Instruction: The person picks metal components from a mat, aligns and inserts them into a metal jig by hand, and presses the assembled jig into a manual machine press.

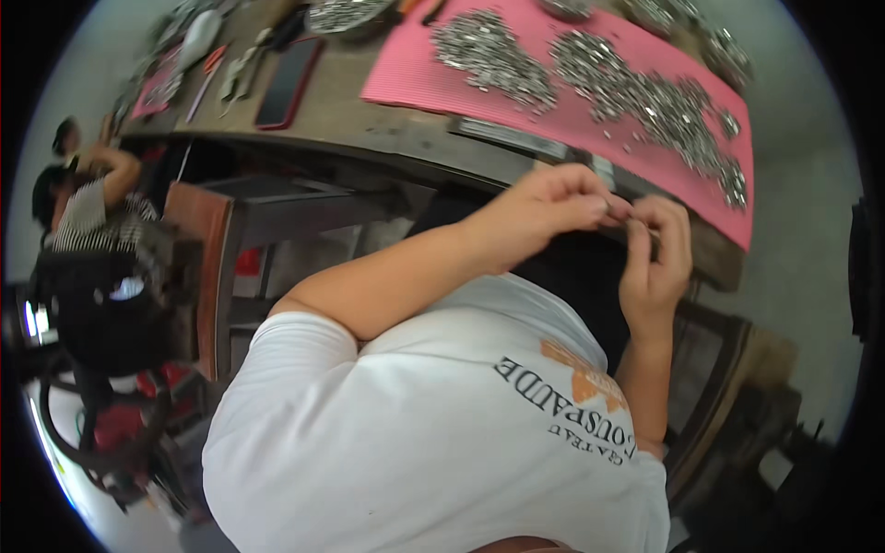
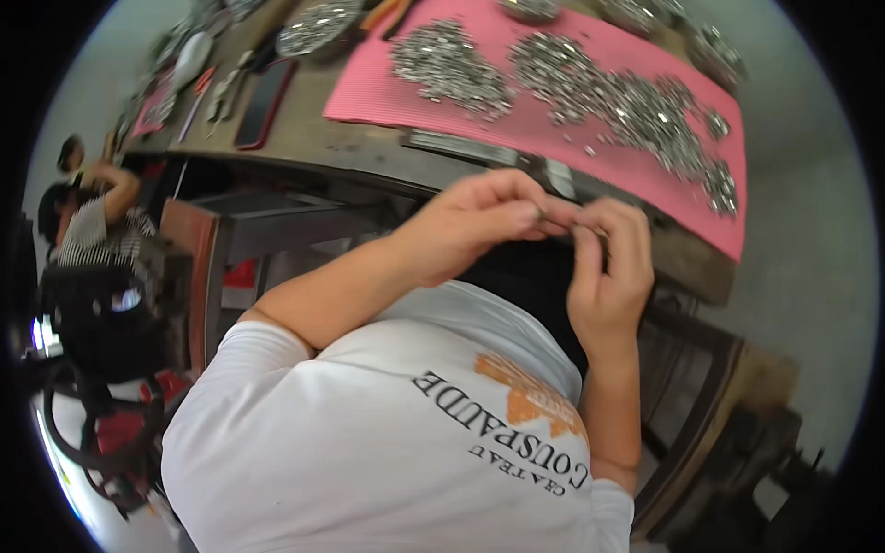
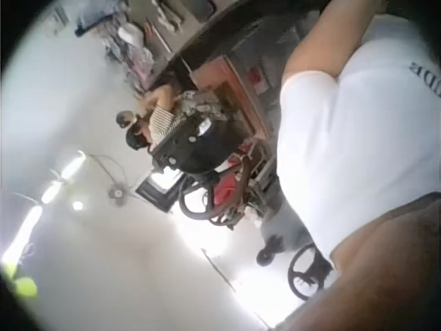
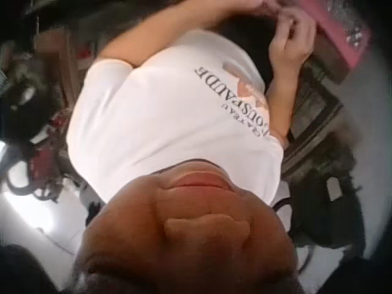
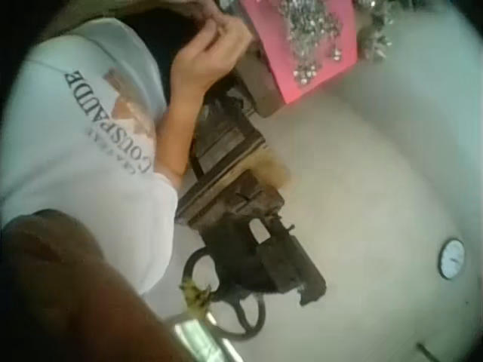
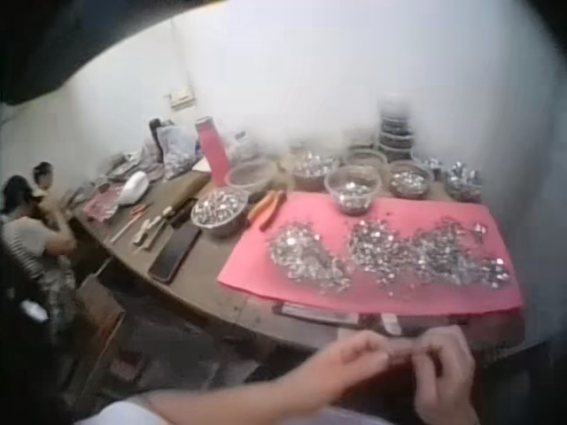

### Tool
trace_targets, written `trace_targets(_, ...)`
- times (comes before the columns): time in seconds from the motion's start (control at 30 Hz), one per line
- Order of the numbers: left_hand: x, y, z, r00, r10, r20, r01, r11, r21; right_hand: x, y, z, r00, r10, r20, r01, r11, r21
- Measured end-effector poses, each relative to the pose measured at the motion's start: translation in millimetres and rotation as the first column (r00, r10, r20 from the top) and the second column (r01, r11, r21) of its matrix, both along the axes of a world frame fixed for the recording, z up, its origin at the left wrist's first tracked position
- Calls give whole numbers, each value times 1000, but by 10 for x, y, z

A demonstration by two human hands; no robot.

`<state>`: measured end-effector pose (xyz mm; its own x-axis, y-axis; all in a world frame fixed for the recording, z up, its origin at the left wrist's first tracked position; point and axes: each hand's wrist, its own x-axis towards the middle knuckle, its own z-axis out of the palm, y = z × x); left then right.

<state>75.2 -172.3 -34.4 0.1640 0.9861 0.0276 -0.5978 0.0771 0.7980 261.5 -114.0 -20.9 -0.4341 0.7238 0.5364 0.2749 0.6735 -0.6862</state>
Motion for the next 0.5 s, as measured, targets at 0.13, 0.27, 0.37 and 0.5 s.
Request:
trace_targets(0.13, -93, 65, 117, 997, -71, -19, 68, 991, -114, -33, 52, -68, 998, 6, -58, -11, 996, -86)
trace_targets(0.27, -61, 123, 96, 998, -66, -14, 62, 983, -171, -11, 135, -121, 990, 22, -140, -47, 983, -177)
trace_targets(0.37, -29, 121, 60, 993, -46, 107, 64, 983, -171, -31, 169, -162, 988, 10, -155, -25, 995, -97)
trace_targets(0.5, -17, 138, 11, 973, -57, 222, 99, 978, -182, -58, 180, -178, 993, -19, -119, 23, 999, 34)
